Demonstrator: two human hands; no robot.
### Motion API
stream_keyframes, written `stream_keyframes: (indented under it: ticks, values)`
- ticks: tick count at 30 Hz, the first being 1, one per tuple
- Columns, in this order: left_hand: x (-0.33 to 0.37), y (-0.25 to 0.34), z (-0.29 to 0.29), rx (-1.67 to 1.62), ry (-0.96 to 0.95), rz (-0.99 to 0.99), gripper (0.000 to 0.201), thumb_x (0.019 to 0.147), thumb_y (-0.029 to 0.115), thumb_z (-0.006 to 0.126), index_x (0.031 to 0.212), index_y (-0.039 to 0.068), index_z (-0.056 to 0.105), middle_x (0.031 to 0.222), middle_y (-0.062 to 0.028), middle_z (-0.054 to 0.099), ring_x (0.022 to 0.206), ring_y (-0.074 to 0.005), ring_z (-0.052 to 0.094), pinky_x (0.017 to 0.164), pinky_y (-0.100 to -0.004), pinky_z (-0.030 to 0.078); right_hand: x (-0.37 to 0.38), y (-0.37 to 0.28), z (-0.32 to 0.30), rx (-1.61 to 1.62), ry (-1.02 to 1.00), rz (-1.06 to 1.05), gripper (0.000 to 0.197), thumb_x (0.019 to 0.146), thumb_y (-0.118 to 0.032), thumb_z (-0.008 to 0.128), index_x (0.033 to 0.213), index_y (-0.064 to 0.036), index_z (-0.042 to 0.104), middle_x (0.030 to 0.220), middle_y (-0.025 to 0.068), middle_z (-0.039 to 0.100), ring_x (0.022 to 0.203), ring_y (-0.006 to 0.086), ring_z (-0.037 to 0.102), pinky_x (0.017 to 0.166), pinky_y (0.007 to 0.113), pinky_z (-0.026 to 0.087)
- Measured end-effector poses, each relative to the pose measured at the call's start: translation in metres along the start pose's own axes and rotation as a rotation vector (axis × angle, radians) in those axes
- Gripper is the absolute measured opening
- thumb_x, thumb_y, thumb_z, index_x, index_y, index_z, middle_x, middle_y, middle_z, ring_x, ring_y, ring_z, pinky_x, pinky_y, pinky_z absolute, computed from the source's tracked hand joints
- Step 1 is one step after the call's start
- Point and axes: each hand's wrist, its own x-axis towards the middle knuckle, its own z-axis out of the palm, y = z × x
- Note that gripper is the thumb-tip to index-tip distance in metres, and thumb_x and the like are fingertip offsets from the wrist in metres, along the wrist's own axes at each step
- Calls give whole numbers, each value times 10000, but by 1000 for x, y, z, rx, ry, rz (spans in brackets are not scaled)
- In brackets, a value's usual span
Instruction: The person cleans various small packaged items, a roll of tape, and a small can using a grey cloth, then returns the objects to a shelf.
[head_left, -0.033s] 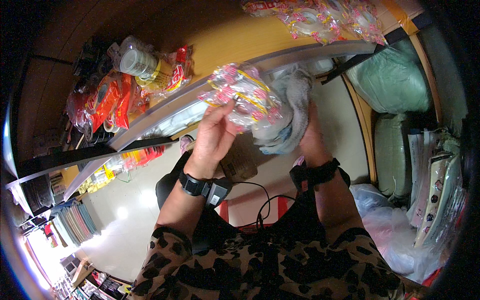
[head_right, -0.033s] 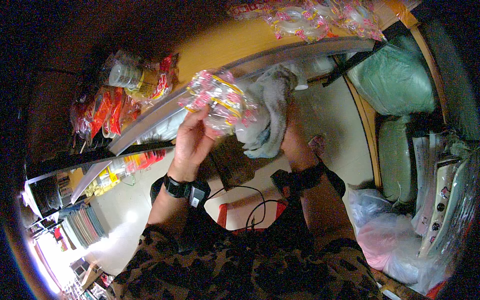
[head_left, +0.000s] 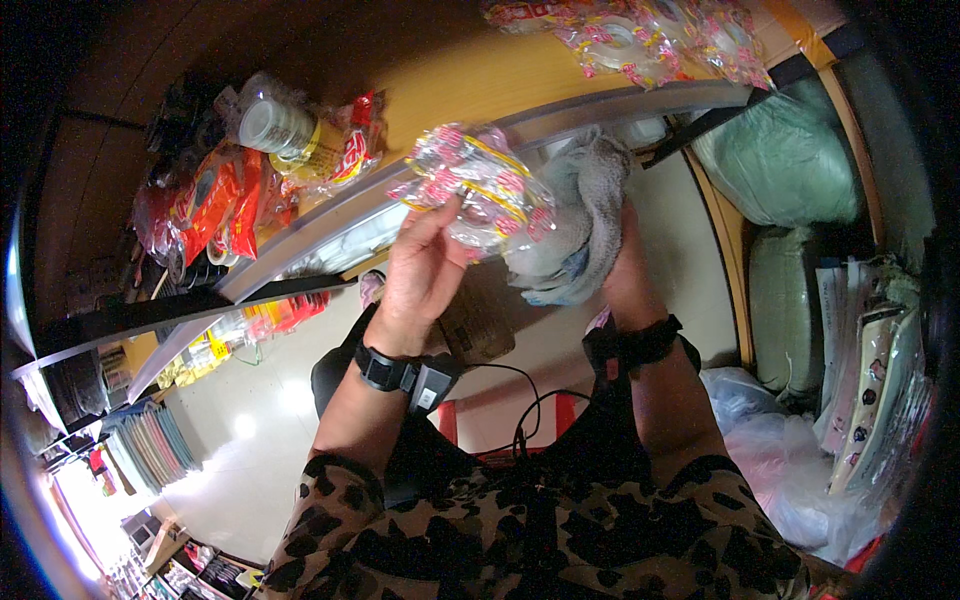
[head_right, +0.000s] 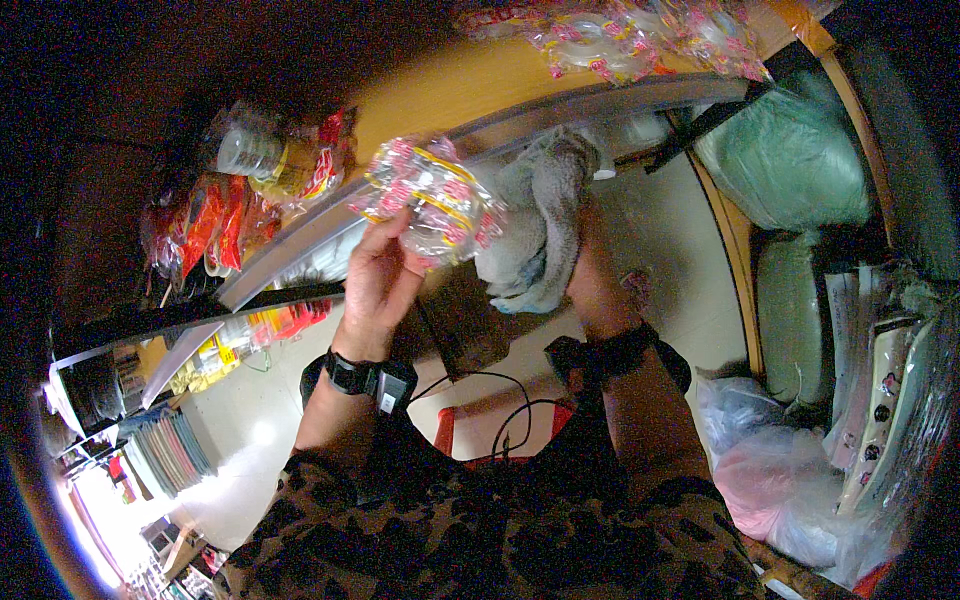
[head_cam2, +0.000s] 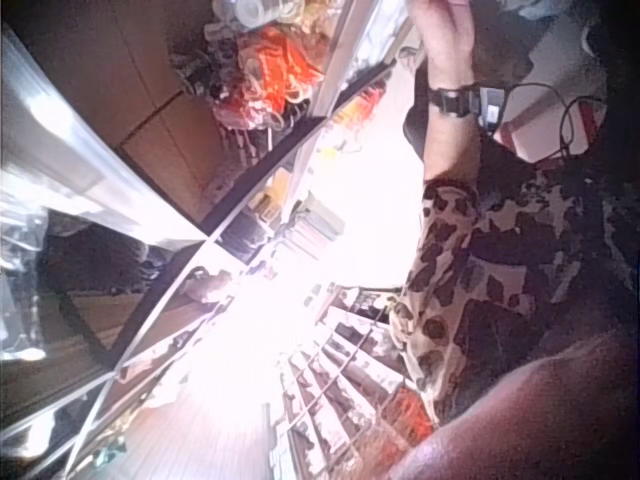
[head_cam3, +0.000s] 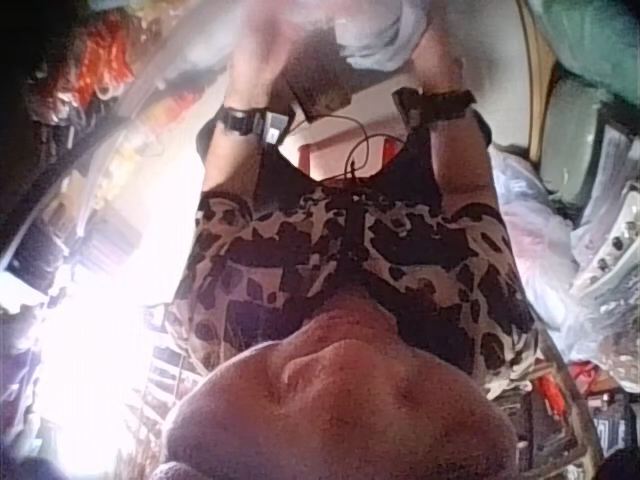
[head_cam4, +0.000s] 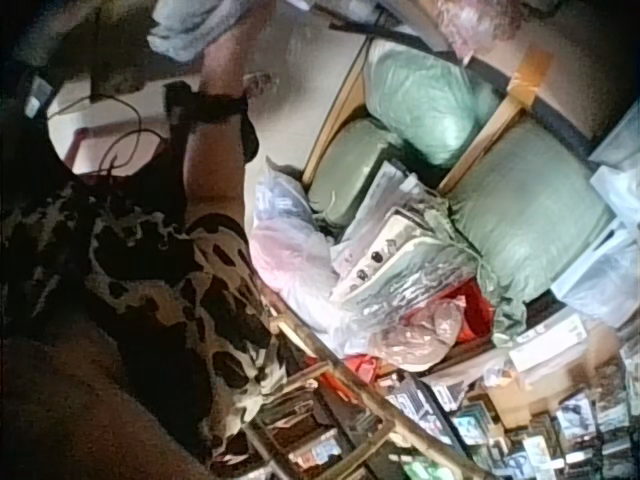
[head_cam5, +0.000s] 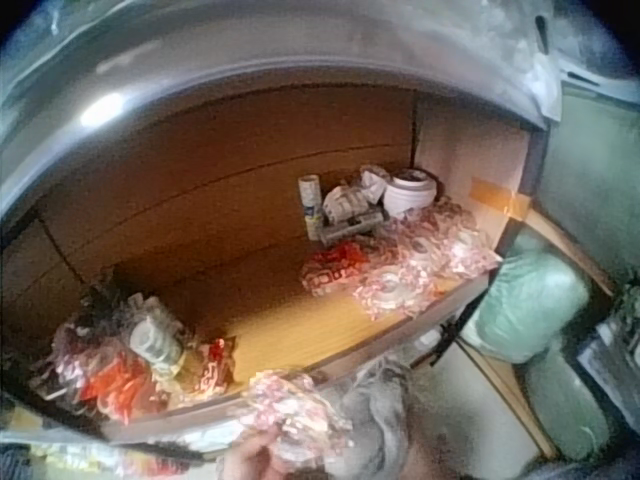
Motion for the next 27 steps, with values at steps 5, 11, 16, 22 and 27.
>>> stream_keyframes:
  ticks: [5, 11, 16, 22, 27]
  values:
    - [1, 3, 0, 71, 61, 57, 241, 818, 84, 509, 1055, 38, 501, 1020, -70, 566, 933, -174, 549, 862, -326, 425, -1, 3, 8, 33, 241, 87, 413, 839, -334, 486, 1143, -55, 461, 1054, 66, 533, 947, 193, 509, 834, 334, 418]
    - [-3, -6, 24, 209, 134, 146, 252, 822, 41, 501, 1072, 72, 487, 982, -37, 569, 842, -113, 550, 738, -244, 441, -13, 8, 31, -226, -11, -65, 435, 797, -252, 566, 1159, -53, 429, 1029, 54, 535, 920, 156, 525, 809, 309, 439]
    - [-4, -6, 13, 146, 93, 68, 311, 830, 0, 480, 1136, 40, 442, 1044, -56, 550, 952, -120, 524, 838, -258, 428, -16, 1, 29, -229, 47, -110, 474, 791, -283, 580, 1172, -52, 417, 1055, 55, 531, 932, 172, 537, 801, 327, 458]
    - [-4, -4, -5, 115, -76, 70, 195, 824, 20, 513, 1017, 8, 527, 957, -50, 587, 883, -105, 554, 825, -248, 433, -12, -6, 17, -65, -47, -96, 469, 816, -316, 534, 1191, -58, 421, 1111, 74, 521, 1005, 206, 510, 875, 365, 416]
    - [-5, 5, 13, 72, 62, 114, 131, 821, 71, 527, 942, 53, 573, 964, -34, 575, 881, -94, 541, 667, -160, 464, -10, -10, 6, 88, 287, -24, 449, 838, -329, 482, 1177, -38, 440, 1145, 92, 508, 1060, 236, 477, 935, 390, 361]
